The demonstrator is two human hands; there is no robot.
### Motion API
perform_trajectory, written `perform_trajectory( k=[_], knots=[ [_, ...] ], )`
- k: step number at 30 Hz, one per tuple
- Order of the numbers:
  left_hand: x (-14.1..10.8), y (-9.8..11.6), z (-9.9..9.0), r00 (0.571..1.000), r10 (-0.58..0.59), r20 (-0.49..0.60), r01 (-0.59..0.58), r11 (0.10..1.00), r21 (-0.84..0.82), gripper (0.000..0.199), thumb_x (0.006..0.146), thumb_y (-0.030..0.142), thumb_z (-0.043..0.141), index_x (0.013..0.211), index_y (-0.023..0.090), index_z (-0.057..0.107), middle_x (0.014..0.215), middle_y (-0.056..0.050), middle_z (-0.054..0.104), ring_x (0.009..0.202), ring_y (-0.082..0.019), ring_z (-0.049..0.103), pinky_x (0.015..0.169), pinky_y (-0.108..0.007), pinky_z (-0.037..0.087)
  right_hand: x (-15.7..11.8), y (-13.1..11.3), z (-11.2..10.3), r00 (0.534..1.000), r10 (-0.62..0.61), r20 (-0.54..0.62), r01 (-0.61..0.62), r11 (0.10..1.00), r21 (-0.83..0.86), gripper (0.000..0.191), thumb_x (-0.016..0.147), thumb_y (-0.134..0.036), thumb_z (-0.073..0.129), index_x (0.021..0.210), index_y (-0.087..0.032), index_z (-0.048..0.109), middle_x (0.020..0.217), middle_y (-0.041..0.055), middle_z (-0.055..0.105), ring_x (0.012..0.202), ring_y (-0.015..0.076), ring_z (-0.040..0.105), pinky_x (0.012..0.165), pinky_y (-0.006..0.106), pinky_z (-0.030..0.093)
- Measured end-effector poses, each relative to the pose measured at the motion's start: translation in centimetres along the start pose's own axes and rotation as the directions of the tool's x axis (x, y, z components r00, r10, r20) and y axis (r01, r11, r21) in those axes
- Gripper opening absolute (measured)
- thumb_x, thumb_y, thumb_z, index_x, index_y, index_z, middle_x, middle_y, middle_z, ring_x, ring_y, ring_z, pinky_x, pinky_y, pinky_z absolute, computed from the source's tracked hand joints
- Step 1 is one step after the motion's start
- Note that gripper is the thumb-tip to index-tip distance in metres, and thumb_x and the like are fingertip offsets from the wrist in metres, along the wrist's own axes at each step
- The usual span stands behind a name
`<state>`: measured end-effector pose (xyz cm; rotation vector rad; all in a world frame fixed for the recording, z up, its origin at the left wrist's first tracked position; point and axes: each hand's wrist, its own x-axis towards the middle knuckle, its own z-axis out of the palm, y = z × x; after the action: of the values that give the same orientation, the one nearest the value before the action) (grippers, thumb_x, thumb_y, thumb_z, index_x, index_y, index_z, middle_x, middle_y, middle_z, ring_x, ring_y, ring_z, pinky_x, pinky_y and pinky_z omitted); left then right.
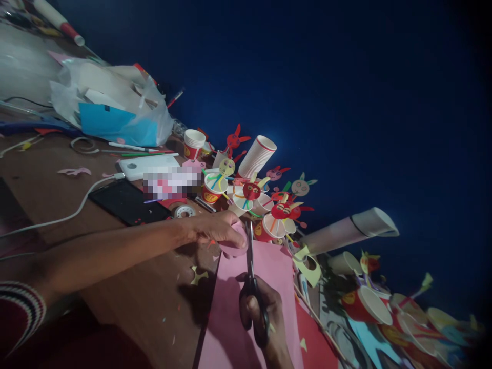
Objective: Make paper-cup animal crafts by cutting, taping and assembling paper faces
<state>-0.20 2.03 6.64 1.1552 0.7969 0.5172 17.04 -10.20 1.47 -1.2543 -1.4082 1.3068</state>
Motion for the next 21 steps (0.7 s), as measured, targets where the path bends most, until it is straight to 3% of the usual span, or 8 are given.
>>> perform_trajectory(
  k=[5, 9, 12, 15, 21],
  knots=[
    [0.1, 0.0, -0.2, 0.998, -0.048, 0.043, 0.047, 0.999, 0.025, 0.011, 0.051, 0.016, 0.064, 0.06, 0.012, 0.059, 0.055, 0.0, 0.06, 0.047, -0.01, 0.052, 0.048, -0.02, 0.039, 0.1, 0.0, -0.2, 1.0, -0.028, 0.002, 0.028, 1.0, 0.007, 0.051, 0.075, -0.06, 0.054, 0.094, -0.013, 0.057, 0.043, -0.0065, 0.042, 0.035, 0.007, 0.032, 0.036, 0.02, 0.027],
    [0.1, -0.5, 0.0, 0.999, -0.031, 0.026, 0.028, 0.993, 0.113, 0.018, 0.051, 0.018, 0.066, 0.067, 0.011, 0.062, 0.061, -0.001, 0.062, 0.052, -0.011, 0.055, 0.049, -0.019, 0.04, 0.6, -0.1, -0.7, 0.988, -0.114, -0.102, 0.119, 0.992, 0.049, 0.053, 0.078, -0.062, 0.05, 0.1, -0.014, 0.053, 0.047, -0.0056, 0.043, 0.039, 0.0082, 0.034, 0.039, 0.021, 0.024],
    [-0.1, -0.9, 0.5, 0.994, -0.068, 0.082, 0.056, 0.988, 0.141, 0.018, 0.054, 0.023, 0.068, 0.068, 0.013, 0.062, 0.058, 0.001, 0.06, 0.049, -0.01, 0.052, 0.046, -0.019, 0.039, 0.9, -0.3, -1.3, 0.976, -0.167, -0.137, 0.175, 0.984, 0.046, 0.053, 0.078, -0.06, 0.053, 0.107, -0.016, 0.049, 0.053, -0.0045, 0.047, 0.044, 0.0103, 0.04, 0.043, 0.022, 0.03],
    [-0.5, -1.1, 1.3, 0.982, -0.107, 0.158, 0.085, 0.986, 0.142, 0.015, 0.054, 0.022, 0.069, 0.064, 0.014, 0.061, 0.054, 0.004, 0.057, 0.048, -0.008, 0.05, 0.046, -0.017, 0.038, 0.9, -0.6, -1.7, 0.969, -0.191, -0.156, 0.2, 0.979, 0.045, 0.046, 0.077, -0.053, 0.059, 0.108, -0.02, 0.047, 0.061, -0.0039, 0.051, 0.052, 0.0118, 0.046, 0.049, 0.023, 0.036],
    [-0.8, -1.5, 2.6, 0.958, -0.175, 0.229, 0.14, 0.977, 0.16, 0.014, 0.053, 0.018, 0.07, 0.064, 0.014, 0.063, 0.053, 0.004, 0.057, 0.048, -0.009, 0.05, 0.045, -0.017, 0.037, 1.0, -1.3, -1.9, 0.968, -0.123, -0.218, 0.136, 0.99, 0.046, 0.044, 0.07, -0.031, 0.072, 0.105, -0.023, 0.046, 0.076, -0.0027, 0.055, 0.066, 0.0131, 0.053, 0.055, 0.023, 0.041]
  ],
)
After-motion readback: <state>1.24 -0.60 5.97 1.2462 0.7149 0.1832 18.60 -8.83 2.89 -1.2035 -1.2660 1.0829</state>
